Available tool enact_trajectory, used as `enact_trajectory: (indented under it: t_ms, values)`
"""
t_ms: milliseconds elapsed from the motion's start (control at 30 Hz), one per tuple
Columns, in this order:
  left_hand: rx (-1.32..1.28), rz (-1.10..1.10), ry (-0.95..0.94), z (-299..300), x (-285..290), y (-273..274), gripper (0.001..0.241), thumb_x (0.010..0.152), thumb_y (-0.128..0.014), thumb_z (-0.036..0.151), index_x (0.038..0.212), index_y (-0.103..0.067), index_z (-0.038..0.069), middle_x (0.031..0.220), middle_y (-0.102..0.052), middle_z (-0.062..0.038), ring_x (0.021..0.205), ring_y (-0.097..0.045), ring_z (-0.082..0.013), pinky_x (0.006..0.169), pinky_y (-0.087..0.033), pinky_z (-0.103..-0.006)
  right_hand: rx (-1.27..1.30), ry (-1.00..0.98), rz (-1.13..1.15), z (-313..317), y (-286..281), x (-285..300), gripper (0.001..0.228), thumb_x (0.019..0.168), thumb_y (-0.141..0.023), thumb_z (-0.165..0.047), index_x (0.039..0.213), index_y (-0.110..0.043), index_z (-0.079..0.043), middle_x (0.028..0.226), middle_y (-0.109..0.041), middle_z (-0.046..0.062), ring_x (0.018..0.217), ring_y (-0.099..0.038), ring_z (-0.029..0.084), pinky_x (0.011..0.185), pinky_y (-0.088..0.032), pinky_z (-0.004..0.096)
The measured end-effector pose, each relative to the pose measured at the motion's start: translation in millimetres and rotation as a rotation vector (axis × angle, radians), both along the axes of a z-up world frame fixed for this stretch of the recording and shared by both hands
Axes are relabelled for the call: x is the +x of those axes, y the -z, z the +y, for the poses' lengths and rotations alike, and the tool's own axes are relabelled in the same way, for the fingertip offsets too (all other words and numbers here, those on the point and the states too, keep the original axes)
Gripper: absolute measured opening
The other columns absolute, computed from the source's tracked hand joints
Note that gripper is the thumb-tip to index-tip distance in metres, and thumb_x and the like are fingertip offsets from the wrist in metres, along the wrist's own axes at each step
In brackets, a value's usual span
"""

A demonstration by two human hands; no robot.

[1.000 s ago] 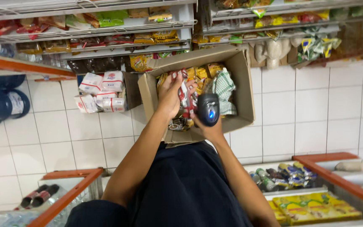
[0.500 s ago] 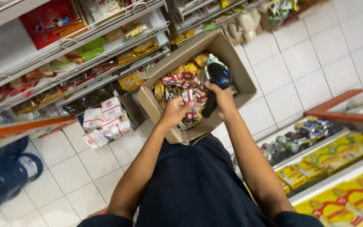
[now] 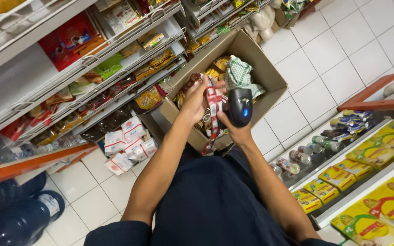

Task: The person scans boxes of milk powder and various snack packets using a handheld barcode scanner and places them into a cardboard box.

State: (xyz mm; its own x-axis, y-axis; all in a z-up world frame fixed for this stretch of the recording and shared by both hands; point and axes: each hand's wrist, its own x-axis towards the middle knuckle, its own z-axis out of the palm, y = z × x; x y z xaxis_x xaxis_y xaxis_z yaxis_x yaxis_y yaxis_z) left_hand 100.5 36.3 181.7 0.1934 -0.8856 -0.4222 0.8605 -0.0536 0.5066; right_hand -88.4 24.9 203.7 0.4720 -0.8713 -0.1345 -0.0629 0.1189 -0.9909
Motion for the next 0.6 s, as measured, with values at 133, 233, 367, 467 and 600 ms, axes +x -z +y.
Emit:
enact_trajectory:
  t_ms: [133,233,367,467,600]
  values:
    - [0.048,-0.492,0.224,36.1,-12.3,12.9,0.054,0.103,-0.051,0.049,0.125,-0.068,0.003,0.116,-0.074,-0.010,0.105,-0.070,-0.0147,0.089,-0.056,-0.0280,0.092,0.270,-0.010,-7.4,-11.2,22.1,0.033,0.086,-0.085,-0.013,0.111,-0.065,-0.004,0.101,-0.068,0.001,0.089,-0.065,0.012,0.080,-0.056,0.028]
    - [-0.125,-0.891,0.337,60.7,-20.7,15.0,0.038,0.100,-0.066,0.033,0.121,-0.066,0.002,0.107,-0.073,-0.007,0.096,-0.068,-0.0110,0.085,-0.055,-0.0270,0.132,0.374,-0.041,-26.2,-13.5,33.6,0.026,0.087,-0.084,-0.012,0.104,-0.067,-0.001,0.094,-0.069,0.003,0.083,-0.064,0.013,0.075,-0.054,0.030]
    - [-0.045,-0.748,0.334,79.7,-25.1,11.8,0.025,0.095,-0.074,0.019,0.107,-0.072,-0.003,0.092,-0.075,-0.004,0.082,-0.068,-0.0092,0.073,-0.055,-0.0256,0.200,0.390,-0.033,-30.1,-7.6,27.5,0.024,0.087,-0.084,-0.012,0.102,-0.067,-0.003,0.090,-0.068,0.000,0.081,-0.063,0.012,0.074,-0.053,0.028]
    - [0.039,-0.630,0.200,71.5,-19.0,10.3,0.021,0.101,-0.070,0.016,0.108,-0.071,-0.005,0.093,-0.074,-0.006,0.081,-0.065,-0.0090,0.071,-0.052,-0.0256,0.216,0.262,-0.053,-19.8,-1.4,19.5,0.025,0.088,-0.083,-0.014,0.104,-0.068,-0.003,0.093,-0.069,0.001,0.084,-0.065,0.013,0.077,-0.054,0.030]
    - [0.100,-0.641,0.098,60.9,-2.8,13.0,0.024,0.101,-0.066,0.012,0.116,-0.069,-0.006,0.104,-0.077,-0.010,0.092,-0.071,-0.0114,0.081,-0.056,-0.0256,0.217,0.108,0.071,4.9,5.7,11.0,0.031,0.087,-0.082,-0.015,0.111,-0.065,-0.004,0.095,-0.068,0.002,0.084,-0.066,0.013,0.077,-0.056,0.031]
